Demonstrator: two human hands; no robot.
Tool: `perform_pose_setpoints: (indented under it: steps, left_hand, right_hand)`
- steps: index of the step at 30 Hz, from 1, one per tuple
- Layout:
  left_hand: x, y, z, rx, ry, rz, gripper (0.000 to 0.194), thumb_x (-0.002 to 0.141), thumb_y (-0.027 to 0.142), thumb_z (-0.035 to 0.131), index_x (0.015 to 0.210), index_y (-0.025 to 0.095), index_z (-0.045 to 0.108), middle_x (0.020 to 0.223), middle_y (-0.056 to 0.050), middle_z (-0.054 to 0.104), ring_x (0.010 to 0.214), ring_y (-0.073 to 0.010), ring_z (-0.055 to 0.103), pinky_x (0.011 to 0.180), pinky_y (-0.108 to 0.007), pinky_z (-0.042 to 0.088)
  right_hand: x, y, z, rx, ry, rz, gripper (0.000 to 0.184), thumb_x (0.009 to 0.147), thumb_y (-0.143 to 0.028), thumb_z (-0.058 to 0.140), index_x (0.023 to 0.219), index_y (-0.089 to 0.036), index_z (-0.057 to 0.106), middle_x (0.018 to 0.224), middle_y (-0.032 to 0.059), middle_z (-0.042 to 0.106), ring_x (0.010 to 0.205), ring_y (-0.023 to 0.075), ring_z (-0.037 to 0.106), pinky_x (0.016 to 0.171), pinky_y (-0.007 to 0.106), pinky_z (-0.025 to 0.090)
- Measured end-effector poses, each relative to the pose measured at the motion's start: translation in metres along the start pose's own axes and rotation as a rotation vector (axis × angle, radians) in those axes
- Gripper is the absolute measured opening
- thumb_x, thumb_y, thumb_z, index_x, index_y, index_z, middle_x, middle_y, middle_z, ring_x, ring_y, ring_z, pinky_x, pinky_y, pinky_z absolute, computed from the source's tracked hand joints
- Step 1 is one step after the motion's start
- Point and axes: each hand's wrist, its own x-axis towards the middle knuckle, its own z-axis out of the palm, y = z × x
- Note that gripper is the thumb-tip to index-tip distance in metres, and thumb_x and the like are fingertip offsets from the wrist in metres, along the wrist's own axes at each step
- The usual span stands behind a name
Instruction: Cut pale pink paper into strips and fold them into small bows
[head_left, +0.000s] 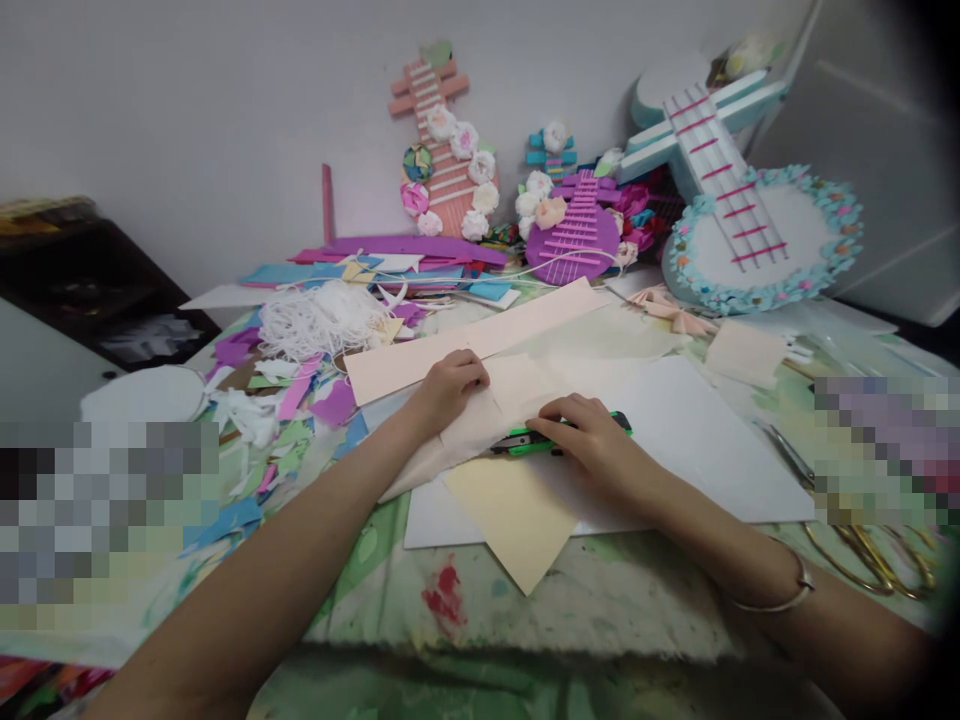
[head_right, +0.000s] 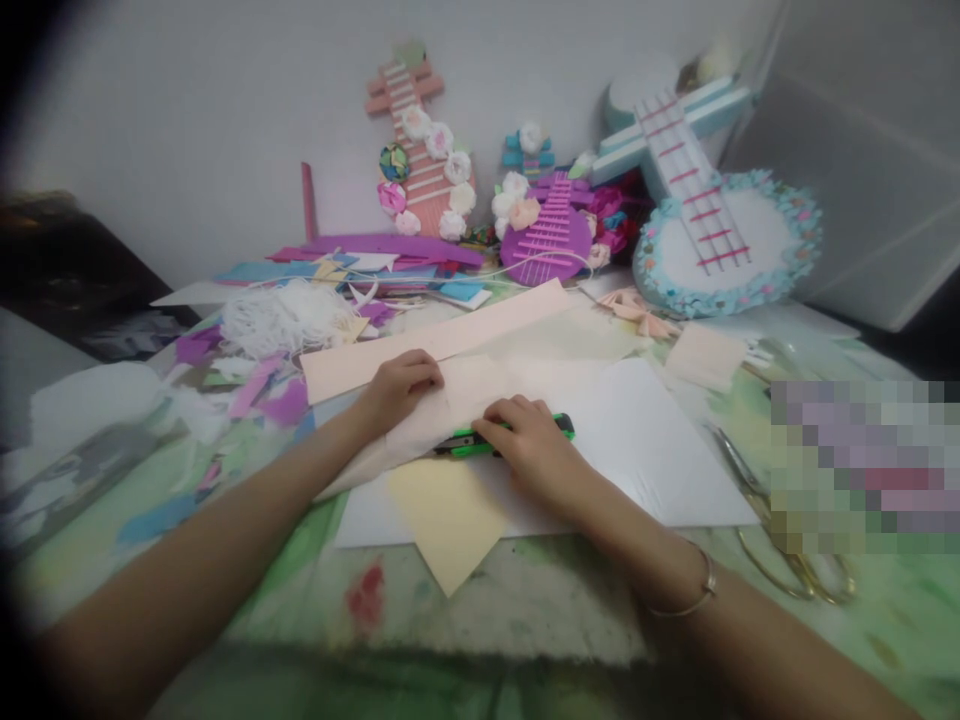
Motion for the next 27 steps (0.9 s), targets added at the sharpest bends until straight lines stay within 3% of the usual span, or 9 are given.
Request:
perform_pose_setpoints:
  steps: [11,21,27]
  left_hand:
    - [-0.0004,-0.0015,-0.0004,0.002,-0.011,0.011,0.023,0.078,-0.001,0.048,0.073,0.016,0.062,0.084,-0.004,0.06,0.081,-0.0155,0.057,0.076,-0.028,0.046]
    - [0.0002,-0.003,0.0012,0.004,0.008,0.018,0.024,0.077,-0.003,0.047,0.072,0.015,0.062,0.082,-0.004,0.061,0.079,-0.0154,0.057,0.075,-0.028,0.046]
    - [0.0003,-0.0005,-0.0002,0.0,0.0,0.019,0.022,0.078,-0.001,0.049,0.072,0.015,0.063,0.083,-0.005,0.061,0.08,-0.0158,0.057,0.076,-0.029,0.046]
  right_hand:
    - [-0.0059,0.0046,-0.006,0.033,0.017,0.004,0.042,0.08,0.001,0.039,0.112,-0.014,0.061,0.102,0.0131,0.061,0.091,0.0243,0.051,0.074,0.038,0.039]
    - [0.001,0.0003,0.0039,0.03,0.009,-0.017,0.041,0.082,-0.001,0.041,0.115,-0.015,0.061,0.103,0.0122,0.061,0.093,0.0239,0.05,0.076,0.037,0.038]
    - [-0.0026,0.0007,-0.0036,0.042,0.001,-0.016,0.038,0.086,-0.003,0.039,0.114,-0.015,0.062,0.103,0.0127,0.061,0.094,0.0243,0.05,0.077,0.038,0.039]
